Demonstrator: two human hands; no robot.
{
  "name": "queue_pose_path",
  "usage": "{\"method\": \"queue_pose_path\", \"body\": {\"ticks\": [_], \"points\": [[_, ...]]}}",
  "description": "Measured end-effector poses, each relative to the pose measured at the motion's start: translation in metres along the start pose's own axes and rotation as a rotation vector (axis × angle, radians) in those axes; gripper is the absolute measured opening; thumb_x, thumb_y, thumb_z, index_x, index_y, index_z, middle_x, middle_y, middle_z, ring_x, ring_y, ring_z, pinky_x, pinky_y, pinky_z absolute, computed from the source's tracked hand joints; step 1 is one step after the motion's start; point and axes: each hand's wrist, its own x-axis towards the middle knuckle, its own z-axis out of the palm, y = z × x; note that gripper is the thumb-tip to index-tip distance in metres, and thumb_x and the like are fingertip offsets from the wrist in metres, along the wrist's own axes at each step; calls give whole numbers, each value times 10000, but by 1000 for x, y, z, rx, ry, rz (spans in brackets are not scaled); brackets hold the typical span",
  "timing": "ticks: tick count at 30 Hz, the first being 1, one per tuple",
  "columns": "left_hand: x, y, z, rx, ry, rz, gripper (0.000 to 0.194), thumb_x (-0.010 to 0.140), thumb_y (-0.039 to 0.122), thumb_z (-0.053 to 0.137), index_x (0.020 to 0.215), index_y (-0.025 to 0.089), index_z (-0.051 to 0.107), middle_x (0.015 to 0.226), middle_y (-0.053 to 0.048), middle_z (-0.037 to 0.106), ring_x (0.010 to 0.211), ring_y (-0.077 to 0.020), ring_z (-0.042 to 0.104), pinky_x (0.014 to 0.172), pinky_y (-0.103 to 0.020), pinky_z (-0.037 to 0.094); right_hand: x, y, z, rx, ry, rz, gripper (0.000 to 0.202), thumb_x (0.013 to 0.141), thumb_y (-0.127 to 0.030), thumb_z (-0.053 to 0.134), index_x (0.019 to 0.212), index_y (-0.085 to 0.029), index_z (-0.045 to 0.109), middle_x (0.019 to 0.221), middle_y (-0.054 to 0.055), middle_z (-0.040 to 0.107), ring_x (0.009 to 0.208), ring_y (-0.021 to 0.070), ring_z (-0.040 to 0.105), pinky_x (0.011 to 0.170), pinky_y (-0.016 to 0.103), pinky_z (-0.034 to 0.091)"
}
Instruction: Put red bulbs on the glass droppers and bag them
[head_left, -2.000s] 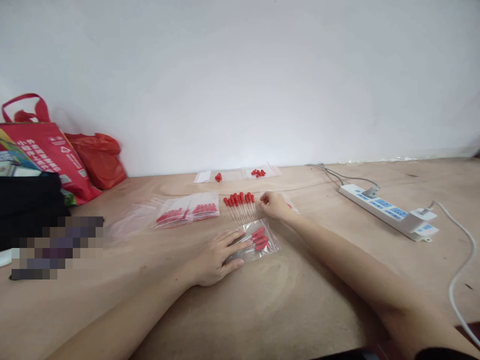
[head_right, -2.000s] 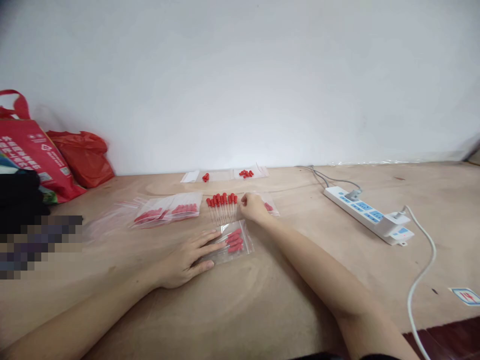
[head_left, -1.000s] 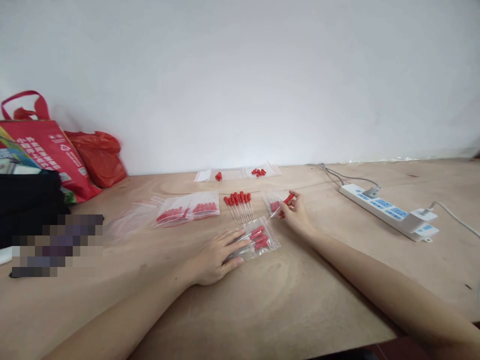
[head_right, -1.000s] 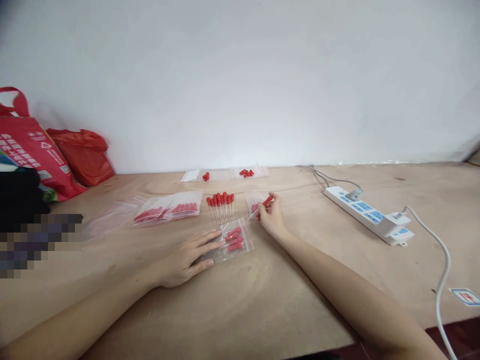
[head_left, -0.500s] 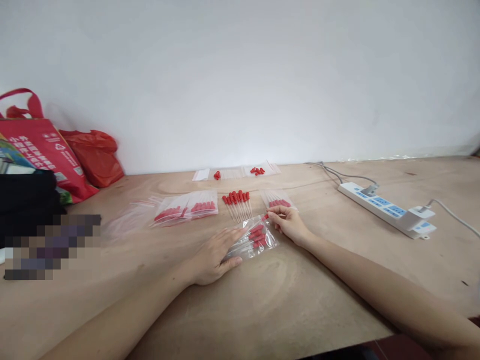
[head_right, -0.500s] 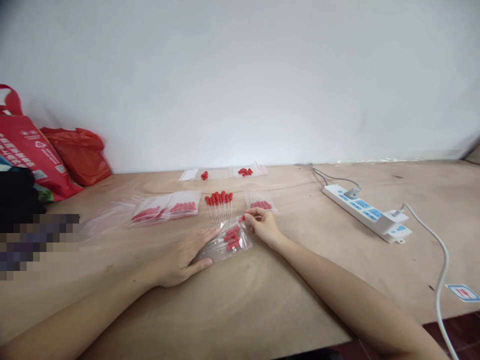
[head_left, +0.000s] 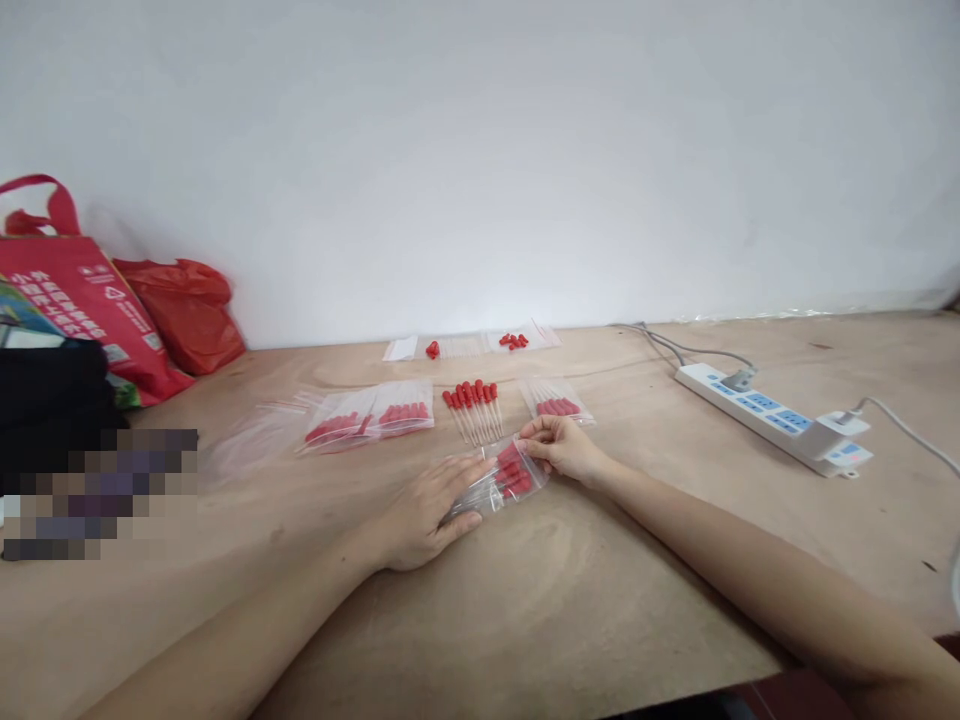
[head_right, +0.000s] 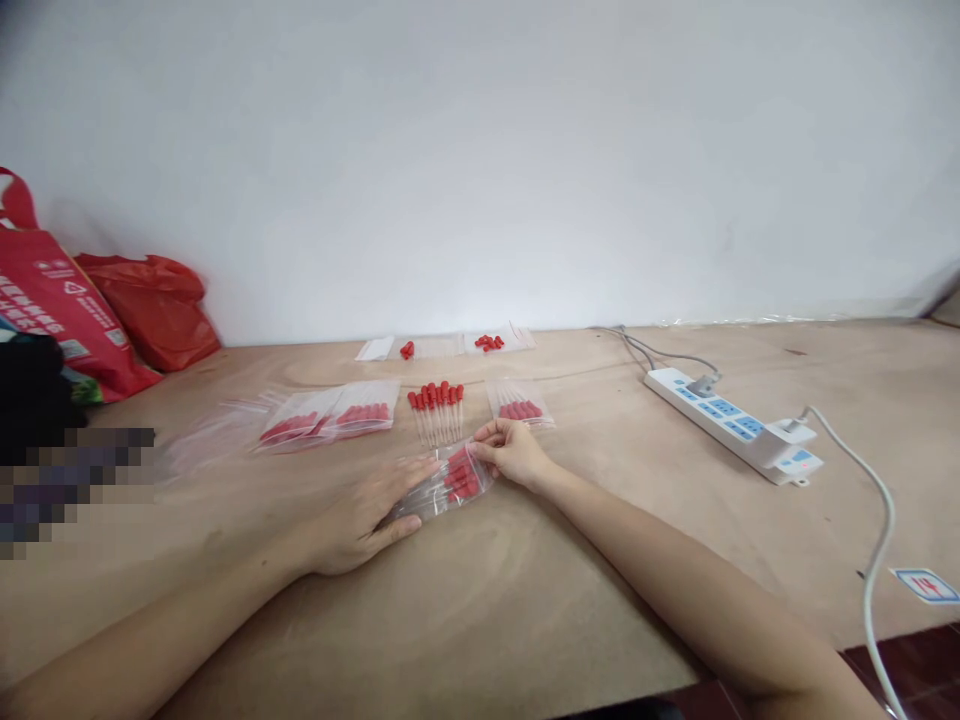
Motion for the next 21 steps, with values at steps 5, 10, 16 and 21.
{"method": "queue_pose_path", "body": {"ticks": [5,10,16,21], "points": [[0,1,-2,13,-29,-24,473,878,361,360,1330,288,245,1391,-47,274,1253,-233,272,1000,-445,268,0,3,1,-118,53,-77,218,630,-321,640,608,-145,514,437,-62,490,363,37,403,358,164,315],[0,1,-3,14,-36,-31,429,872,353,383,1296,326,320,1395,-31,268,1254,-256,268,990,-470,272,-6,-1,-1,-249,56,6,122,692,-252,575,652,-138,563,422,-59,478,335,46,397,314,163,303],[0,0,-1,18,-31,-22,413,871,340,392,1280,358,338,1399,-17,257,1255,-260,267,993,-473,267,-17,-13,3,-124,56,89,71,683,-158,571,749,-137,553,391,-82,463,301,41,394,277,139,279],[0,-1,0,25,-36,-14,411,877,344,381,1284,361,328,1393,-14,272,1253,-256,271,992,-473,273,-17,-15,6,-107,21,110,43,732,-152,531,774,-140,530,364,-97,444,271,33,370,283,133,297]]}}
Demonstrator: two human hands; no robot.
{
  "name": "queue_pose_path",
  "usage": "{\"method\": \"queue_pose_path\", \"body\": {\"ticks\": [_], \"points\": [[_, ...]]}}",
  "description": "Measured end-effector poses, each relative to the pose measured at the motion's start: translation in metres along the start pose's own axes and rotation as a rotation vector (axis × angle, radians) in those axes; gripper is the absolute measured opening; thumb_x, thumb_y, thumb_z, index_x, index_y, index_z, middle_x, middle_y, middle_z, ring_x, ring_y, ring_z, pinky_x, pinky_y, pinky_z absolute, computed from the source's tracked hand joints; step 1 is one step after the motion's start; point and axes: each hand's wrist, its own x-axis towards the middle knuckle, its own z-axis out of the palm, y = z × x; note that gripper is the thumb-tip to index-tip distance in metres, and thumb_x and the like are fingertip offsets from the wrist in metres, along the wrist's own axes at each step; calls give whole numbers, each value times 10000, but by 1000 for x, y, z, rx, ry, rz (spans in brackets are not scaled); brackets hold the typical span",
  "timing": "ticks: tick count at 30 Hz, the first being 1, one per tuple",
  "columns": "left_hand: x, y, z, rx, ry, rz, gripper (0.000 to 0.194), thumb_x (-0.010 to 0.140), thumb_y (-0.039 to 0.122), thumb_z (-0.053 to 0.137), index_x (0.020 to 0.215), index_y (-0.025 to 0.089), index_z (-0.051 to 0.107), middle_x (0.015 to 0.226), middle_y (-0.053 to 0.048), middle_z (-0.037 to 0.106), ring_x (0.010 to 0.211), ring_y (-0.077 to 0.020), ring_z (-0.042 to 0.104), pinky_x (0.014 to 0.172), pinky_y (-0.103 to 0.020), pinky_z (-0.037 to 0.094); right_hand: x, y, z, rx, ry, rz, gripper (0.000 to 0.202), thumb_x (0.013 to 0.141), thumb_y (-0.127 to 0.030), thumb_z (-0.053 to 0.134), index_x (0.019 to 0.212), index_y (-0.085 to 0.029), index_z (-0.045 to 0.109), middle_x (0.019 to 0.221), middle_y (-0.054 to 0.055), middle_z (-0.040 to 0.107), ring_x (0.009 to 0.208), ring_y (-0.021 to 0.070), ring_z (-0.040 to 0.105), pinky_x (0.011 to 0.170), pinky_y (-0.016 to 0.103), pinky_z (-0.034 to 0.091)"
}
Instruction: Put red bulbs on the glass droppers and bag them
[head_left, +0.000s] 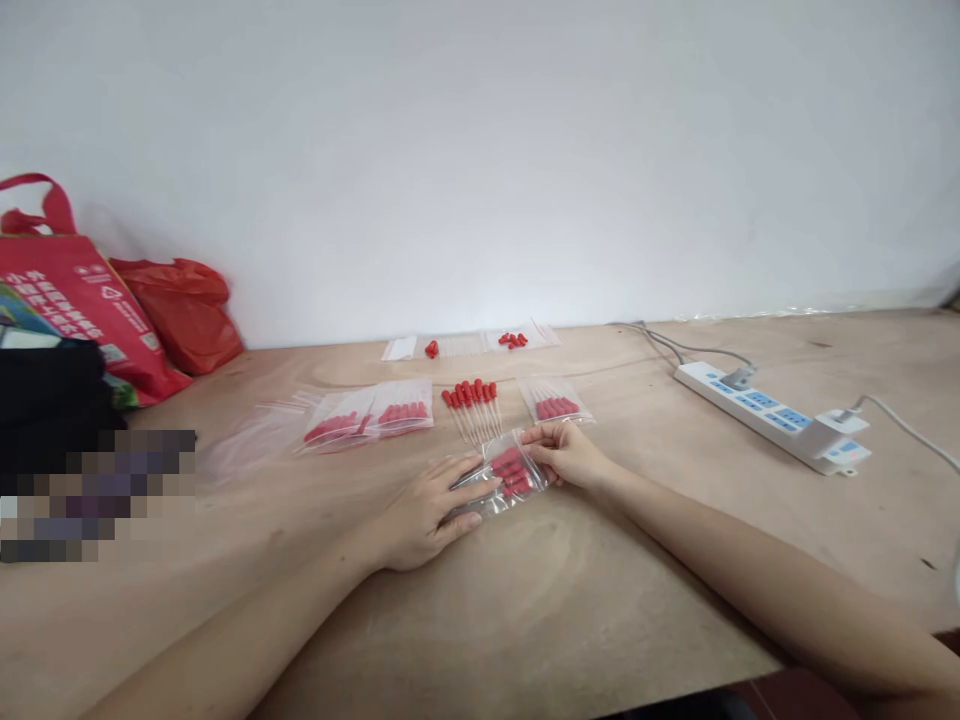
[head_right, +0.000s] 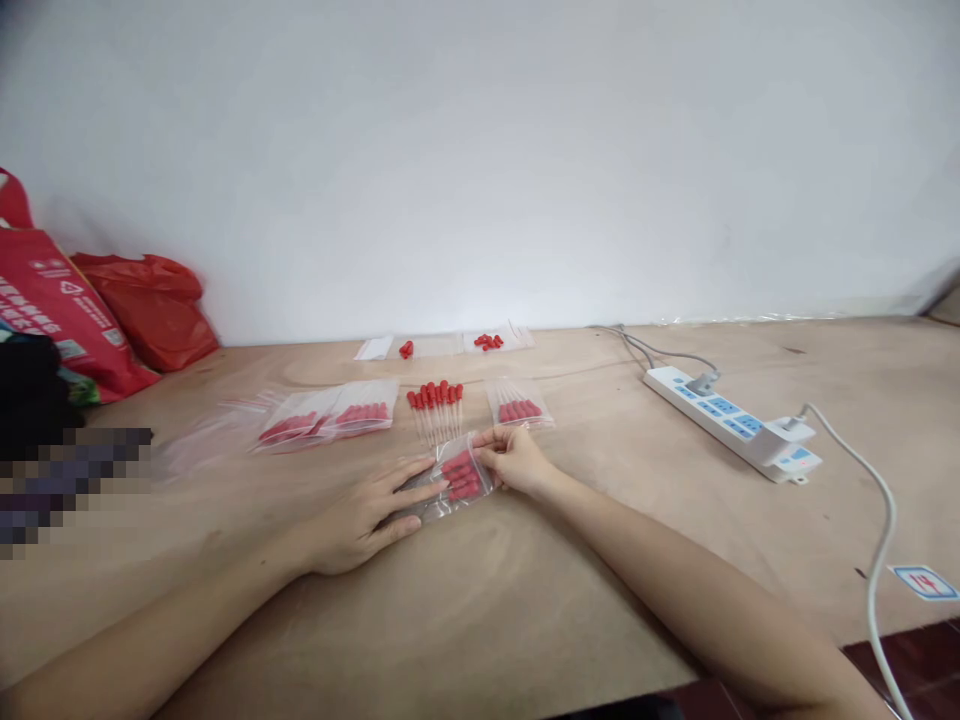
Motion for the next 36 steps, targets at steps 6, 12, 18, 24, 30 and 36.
{"method": "queue_pose_path", "body": {"ticks": [6,12,18,24,30,36], "points": [[1,0,0,7,12,-1,416,874,350,388,1286,345,333,1421,-8,191,1282,-268,195,1005,-472,249,0,-1,-4,-133,-69,-41,155,782,-263,496,677,-149,494,386,-87,442,267,29,359,256,132,263],[2,2,-1,8,-18,60,428,890,338,355,1310,335,275,1377,23,301,1286,-217,201,1036,-479,159,8,3,1,-139,17,2,191,642,-156,641,725,-150,468,472,-78,509,329,22,420,300,121,314],[2,4,-4,-37,-30,90,424,893,317,350,1307,356,267,1363,31,323,1271,-200,248,1033,-479,159,9,4,-8,-127,13,62,280,584,-289,705,685,-163,476,444,-87,470,299,22,363,249,137,246],[4,6,-6,-55,-70,136,435,887,331,364,1310,351,263,1371,30,303,1282,-208,213,1032,-461,175,10,2,-10,-68,43,93,401,518,-365,744,768,-165,503,472,-79,500,287,19,330,245,155,210],[5,10,-6,-60,-100,207,443,887,315,365,1309,372,246,1364,38,316,1290,-215,183,1028,-494,157,7,-4,-9,-62,-214,117,324,579,-417,684,580,-154,496,349,-104,378,279,11,247,277,163,146],[3,8,-4,-8,-17,200,431,887,305,364,1311,314,286,1371,18,308,1289,-191,195,1047,-450,161,7,2,-16,-107,-168,-34,348,629,-460,623,568,-174,433,354,-95,399,293,35,328,309,167,219]]}}
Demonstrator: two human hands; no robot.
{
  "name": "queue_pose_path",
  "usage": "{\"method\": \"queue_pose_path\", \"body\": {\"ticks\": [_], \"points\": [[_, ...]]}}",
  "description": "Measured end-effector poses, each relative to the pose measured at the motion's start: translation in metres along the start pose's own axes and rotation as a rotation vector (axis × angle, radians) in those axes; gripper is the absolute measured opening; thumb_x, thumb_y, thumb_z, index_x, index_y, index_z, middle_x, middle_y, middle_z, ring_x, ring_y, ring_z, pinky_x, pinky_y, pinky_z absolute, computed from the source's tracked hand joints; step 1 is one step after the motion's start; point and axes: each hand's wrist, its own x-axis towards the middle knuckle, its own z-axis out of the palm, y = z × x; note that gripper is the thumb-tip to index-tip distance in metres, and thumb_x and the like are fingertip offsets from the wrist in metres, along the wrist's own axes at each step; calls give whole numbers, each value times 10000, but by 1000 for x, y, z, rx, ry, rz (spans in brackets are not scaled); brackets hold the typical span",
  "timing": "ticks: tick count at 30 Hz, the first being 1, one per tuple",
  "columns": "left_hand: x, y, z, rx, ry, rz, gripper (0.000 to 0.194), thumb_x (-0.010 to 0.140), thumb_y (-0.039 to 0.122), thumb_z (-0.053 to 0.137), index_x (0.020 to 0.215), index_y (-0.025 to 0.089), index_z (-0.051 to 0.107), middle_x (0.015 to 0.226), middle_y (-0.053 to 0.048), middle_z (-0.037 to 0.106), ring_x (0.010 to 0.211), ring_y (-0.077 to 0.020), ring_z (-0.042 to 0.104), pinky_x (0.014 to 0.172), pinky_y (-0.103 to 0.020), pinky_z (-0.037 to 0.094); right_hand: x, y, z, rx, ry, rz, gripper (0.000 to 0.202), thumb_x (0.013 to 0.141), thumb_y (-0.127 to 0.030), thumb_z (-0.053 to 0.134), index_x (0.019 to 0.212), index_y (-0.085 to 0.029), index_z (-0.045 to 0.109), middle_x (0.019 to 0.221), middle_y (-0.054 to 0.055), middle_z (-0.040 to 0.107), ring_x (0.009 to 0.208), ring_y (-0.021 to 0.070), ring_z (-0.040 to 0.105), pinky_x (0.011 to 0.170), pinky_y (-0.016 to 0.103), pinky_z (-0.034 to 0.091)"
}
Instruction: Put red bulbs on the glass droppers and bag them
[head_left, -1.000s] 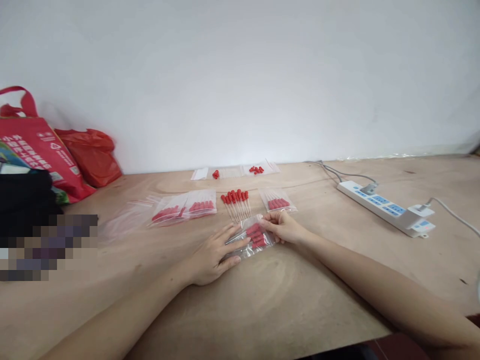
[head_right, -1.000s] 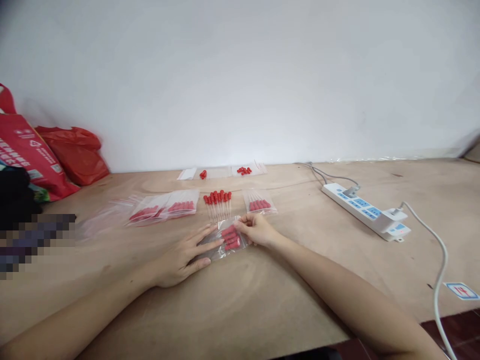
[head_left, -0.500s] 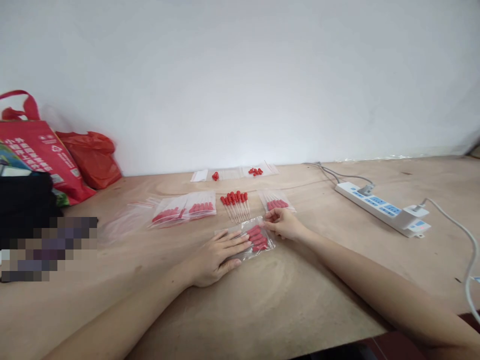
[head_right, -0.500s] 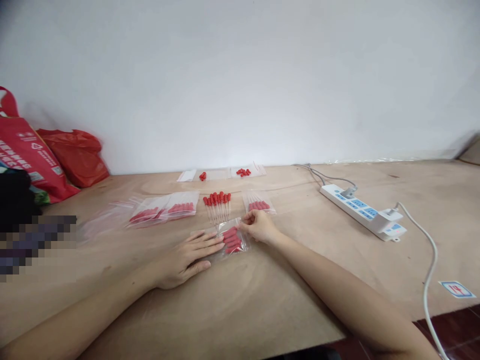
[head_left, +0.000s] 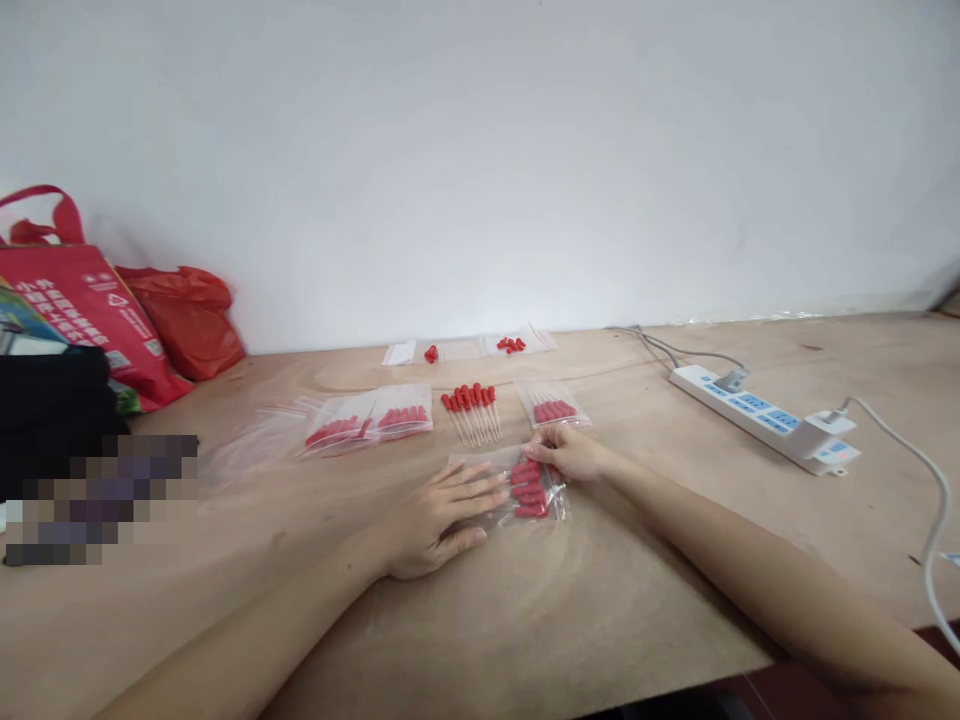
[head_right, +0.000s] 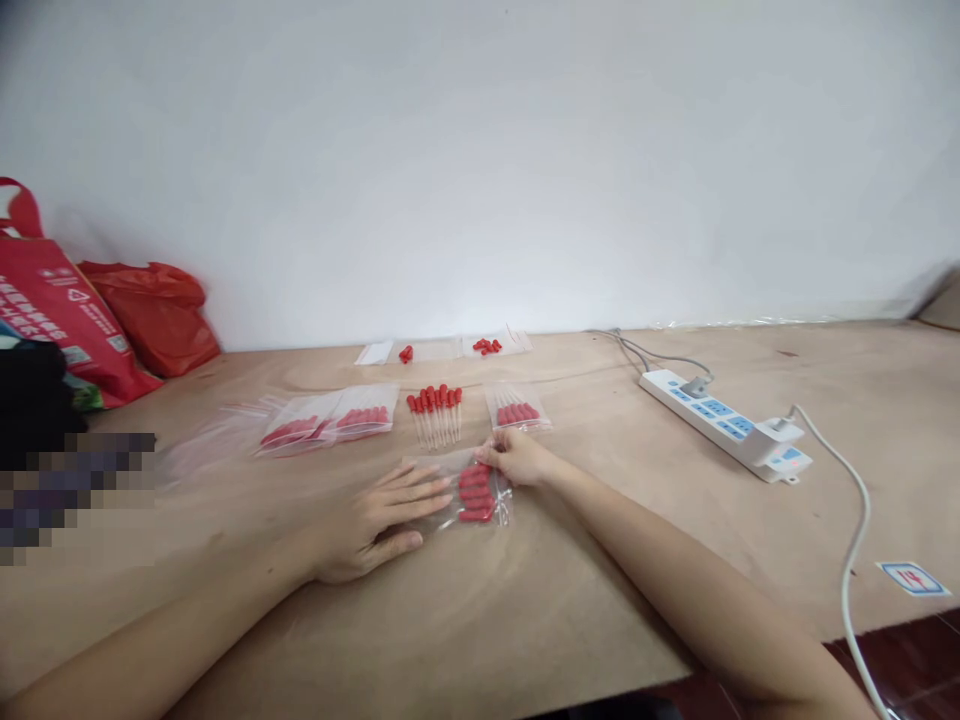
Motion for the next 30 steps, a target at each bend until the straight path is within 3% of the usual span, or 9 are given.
{"method": "queue_pose_path", "body": {"ticks": [3,7,10,16,21,24,26,28,30], "points": [[-1,-6,3,66,170,-28,407,881,279,360,1288,268,347,1353,-8,351,1280,-193,224,1052,-451,153,3,2,-12,73,88,-79,382,623,-521,596,580,-188,414,355,-95,391,289,45,327,308,175,231],[-2,-15,7,143,469,-166,343,869,270,373,1199,230,462,1276,-32,459,1251,-196,289,1044,-450,187,14,7,-36,234,420,-187,387,630,-550,575,612,-202,409,420,-63,457,351,70,404,361,195,329],[-2,-23,8,162,598,-296,313,849,298,408,1137,228,507,1217,-36,510,1218,-205,340,1018,-440,252,26,16,-46,308,597,-155,332,698,-509,536,635,-216,392,474,-34,498,416,101,473,433,232,416],[-2,-37,0,284,719,-475,282,811,342,439,1044,234,553,1137,-56,539,1151,-239,403,984,-445,281,38,32,-47,281,634,-69,225,721,-336,560,651,-211,387,555,-8,516,494,117,530,503,257,461],[-30,-67,-36,493,878,-819,347,827,333,385,1095,159,522,1222,-130,460,1186,-280,348,1001,-478,205,33,39,-54,107,760,-55,243,666,-340,575,812,-203,436,628,-14,506,494,120,495,457,248,409],[-67,-97,-59,574,817,-1136,415,822,354,368,1140,111,479,1258,-162,426,1209,-335,300,959,-558,202,31,42,-56,-124,941,-124,305,650,-361,552,883,-180,473,726,9,514,598,138,511,544,262,417],[-93,-116,-68,511,572,-1306,510,743,457,455,1080,77,510,1172,-182,498,1150,-399,351,855,-553,332,30,41,-54,-211,985,-171,323,658,-360,527,909,-160,494,786,29,520,615,136,498,588,273,414],[-113,-131,-72,356,297,-1339,446,711,467,491,939,95,584,980,-140,613,971,-336,525,767,-419,439,29,40,-50,-238,974,-191,340,668,-352,509,939,-147,501,831,43,521,579,121,468,591,280,408],[-124,-139,-74,366,238,-1348,393,714,475,478,827,128,622,810,-92,644,867,-307,575,733,-386,454,27,37,-46,-241,958,-198,348,673,-337,501,962,-143,498,863,53,519,548,109,443,583,281,404]]}}
